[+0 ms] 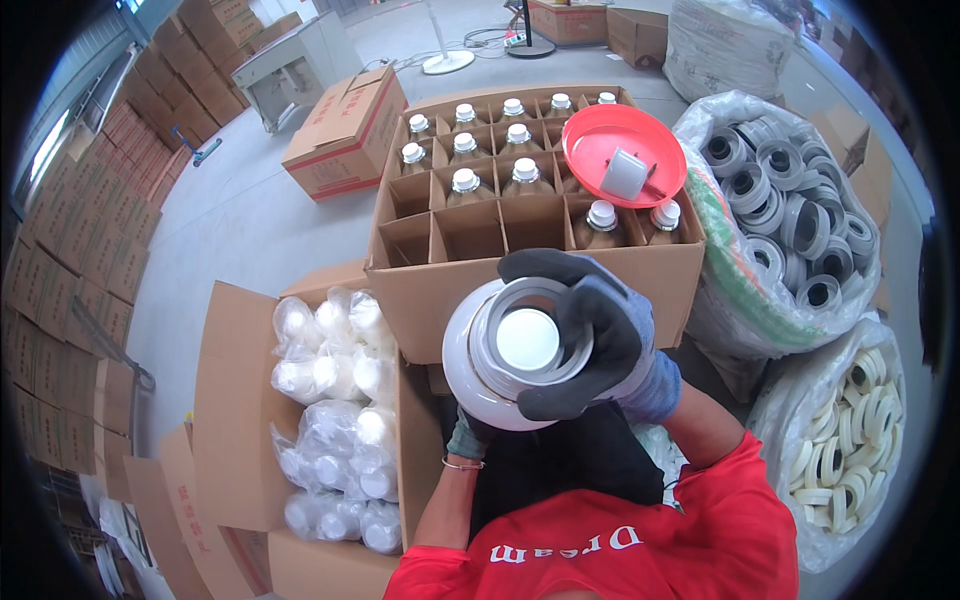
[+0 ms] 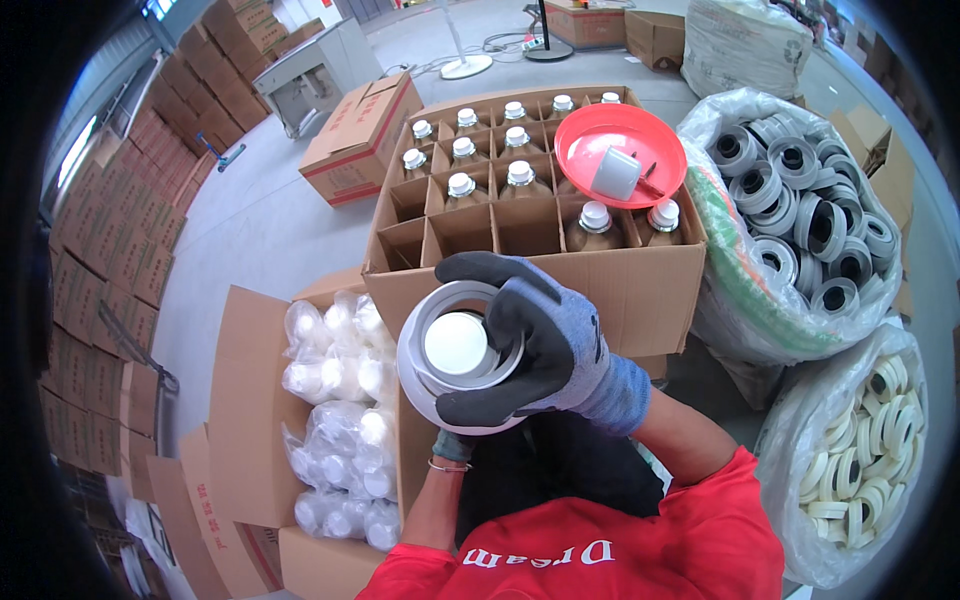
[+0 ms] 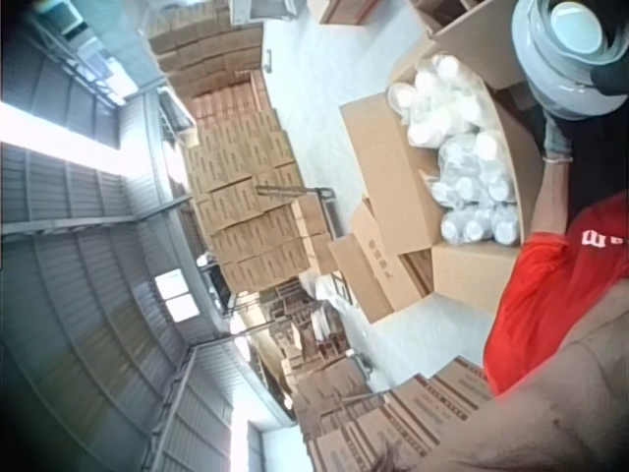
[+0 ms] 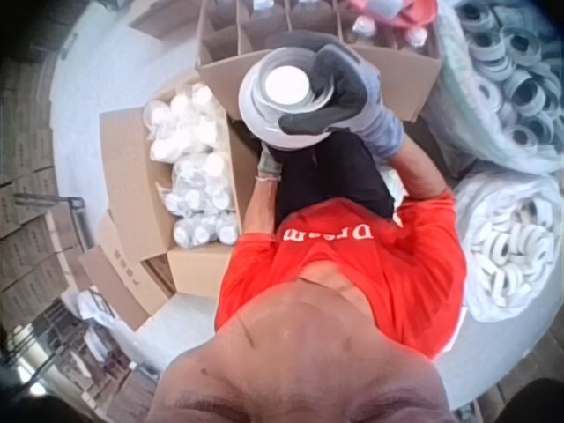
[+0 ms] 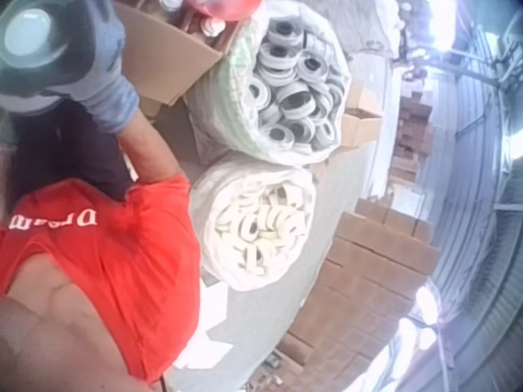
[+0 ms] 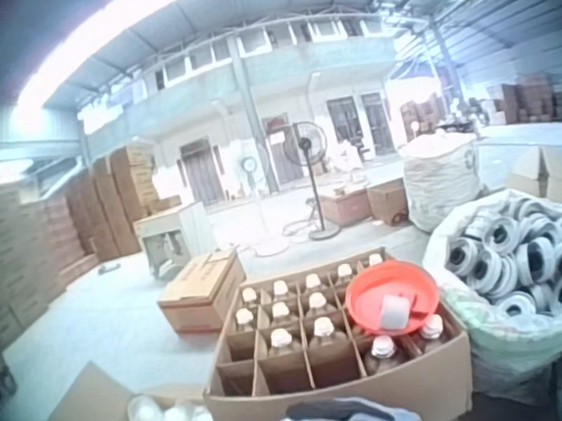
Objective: The person assembles vacuum flasks by inserting metal liners into plastic outer casings, attaches lids and handles, and places the completed flasks into plastic bags and boxes.
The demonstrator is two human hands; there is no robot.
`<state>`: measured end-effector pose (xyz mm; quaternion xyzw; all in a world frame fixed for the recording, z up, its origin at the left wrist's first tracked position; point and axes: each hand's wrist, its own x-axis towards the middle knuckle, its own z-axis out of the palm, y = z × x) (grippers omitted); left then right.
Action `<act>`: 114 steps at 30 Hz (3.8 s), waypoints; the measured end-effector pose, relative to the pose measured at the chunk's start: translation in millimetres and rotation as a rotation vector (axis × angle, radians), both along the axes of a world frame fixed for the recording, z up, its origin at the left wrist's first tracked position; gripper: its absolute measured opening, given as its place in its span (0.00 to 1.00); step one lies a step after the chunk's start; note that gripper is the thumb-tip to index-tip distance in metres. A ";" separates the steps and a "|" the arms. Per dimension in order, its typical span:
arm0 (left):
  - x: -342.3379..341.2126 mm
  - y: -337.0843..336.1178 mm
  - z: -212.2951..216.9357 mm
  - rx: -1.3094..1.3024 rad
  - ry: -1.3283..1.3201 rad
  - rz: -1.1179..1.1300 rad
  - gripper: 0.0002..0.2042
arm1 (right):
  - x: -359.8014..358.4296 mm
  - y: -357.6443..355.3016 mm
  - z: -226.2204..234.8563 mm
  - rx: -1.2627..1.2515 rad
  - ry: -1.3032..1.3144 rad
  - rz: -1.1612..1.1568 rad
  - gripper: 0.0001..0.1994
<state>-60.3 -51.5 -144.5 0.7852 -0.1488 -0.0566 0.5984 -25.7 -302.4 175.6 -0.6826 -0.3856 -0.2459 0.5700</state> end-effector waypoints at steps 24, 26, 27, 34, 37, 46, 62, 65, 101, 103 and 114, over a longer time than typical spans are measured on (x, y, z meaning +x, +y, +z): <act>-14.7 12.2 -1.8 -0.050 0.085 -0.029 0.29 | 2.5 1.1 16.2 -0.070 -0.114 -0.002 0.26; -16.4 10.1 -1.9 -0.054 0.086 -0.027 0.28 | 2.3 0.6 15.9 -0.072 -0.117 0.028 0.26; -16.9 9.1 -2.1 -0.053 0.084 -0.028 0.28 | 2.0 -0.8 14.1 -0.073 -0.111 0.038 0.26; -21.3 1.8 -7.4 -0.061 0.095 -0.035 0.28 | -6.9 4.1 4.6 -0.036 0.039 0.028 0.28; -22.1 -2.9 -10.3 -0.061 0.097 -0.040 0.28 | -4.2 3.3 -4.7 0.010 0.113 -0.075 0.29; -24.1 0.8 -12.4 -0.062 0.104 -0.034 0.28 | -15.8 7.0 -12.4 0.126 0.336 -0.056 0.48; -32.5 -2.5 -18.4 -0.079 0.103 0.038 0.27 | -9.2 4.4 32.3 -0.323 0.183 -0.021 0.42; -41.6 -9.4 -23.1 -0.093 0.126 0.054 0.27 | -0.5 18.7 18.3 -0.206 0.246 -0.021 0.39; 46.1 -93.2 289.2 0.999 -0.276 -0.821 0.22 | -113.5 -124.5 -143.2 -0.633 0.647 -0.227 0.19; 41.5 -112.2 238.0 0.972 -0.173 -0.973 0.26 | -77.9 -197.1 -108.0 -0.557 0.450 -0.589 0.12; 45.0 -69.9 212.9 0.593 -0.101 -0.698 0.35 | 30.5 -460.2 -205.3 -0.271 0.720 -1.432 0.40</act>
